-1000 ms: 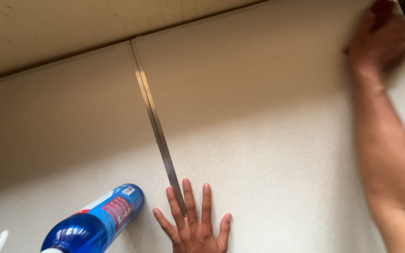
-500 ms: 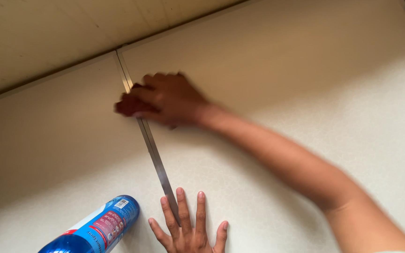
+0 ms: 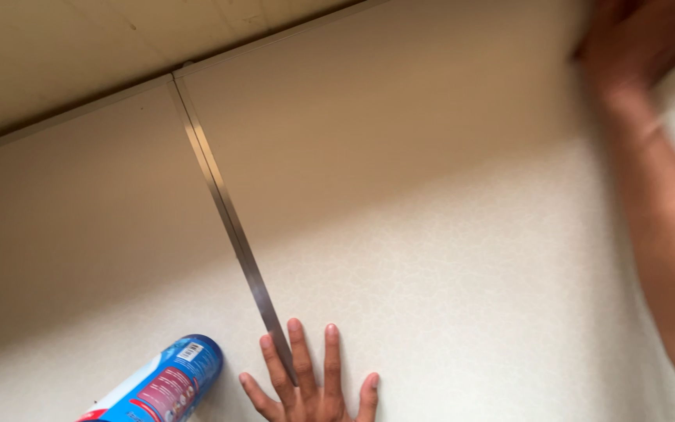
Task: The person wipes a white tabletop with a red cloth while holding a blue spray bottle nearby. The person repeatedly wipes the surface in circular and linear motions across the entire table.
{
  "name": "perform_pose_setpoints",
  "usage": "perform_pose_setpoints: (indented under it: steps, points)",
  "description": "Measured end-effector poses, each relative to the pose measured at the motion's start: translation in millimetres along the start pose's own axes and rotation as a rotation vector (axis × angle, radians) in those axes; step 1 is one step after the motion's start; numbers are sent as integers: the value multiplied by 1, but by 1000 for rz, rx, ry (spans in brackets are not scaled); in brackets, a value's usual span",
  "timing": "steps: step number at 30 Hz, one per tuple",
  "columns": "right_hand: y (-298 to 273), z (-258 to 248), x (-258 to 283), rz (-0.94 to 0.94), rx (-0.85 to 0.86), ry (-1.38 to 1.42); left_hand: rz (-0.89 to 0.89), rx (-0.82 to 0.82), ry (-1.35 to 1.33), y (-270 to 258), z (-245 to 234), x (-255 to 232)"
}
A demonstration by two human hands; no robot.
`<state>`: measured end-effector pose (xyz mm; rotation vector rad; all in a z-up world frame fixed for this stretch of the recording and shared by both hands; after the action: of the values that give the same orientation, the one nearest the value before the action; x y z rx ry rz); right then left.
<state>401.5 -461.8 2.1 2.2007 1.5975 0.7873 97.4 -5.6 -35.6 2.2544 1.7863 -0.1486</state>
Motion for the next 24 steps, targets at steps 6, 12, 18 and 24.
perform_pose_setpoints:
  steps: [6,12,18,24]
  points:
    - [-106,-57,196,-388,107,363,-62,18,10,9,-19,-14]
    - [-259,-107,314,-671,436,550,3,-49,22,7,-25,-14]
    - [-166,-76,164,-463,85,357,3,-9,17,6,-29,-14]
    - [-107,-99,-83,163,-36,-111,-1,-15,40,5,-33,-17]
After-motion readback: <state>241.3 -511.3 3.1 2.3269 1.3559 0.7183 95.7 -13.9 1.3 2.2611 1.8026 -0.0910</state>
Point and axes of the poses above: each hand's wrist, its own y-axis towards the middle knuckle, its own z-axis out of the palm, x = y × z, the point moved 9 cm from there along y, towards the middle knuckle, and after that the axes turned 2 degrees about z, right-handed, at the moved point
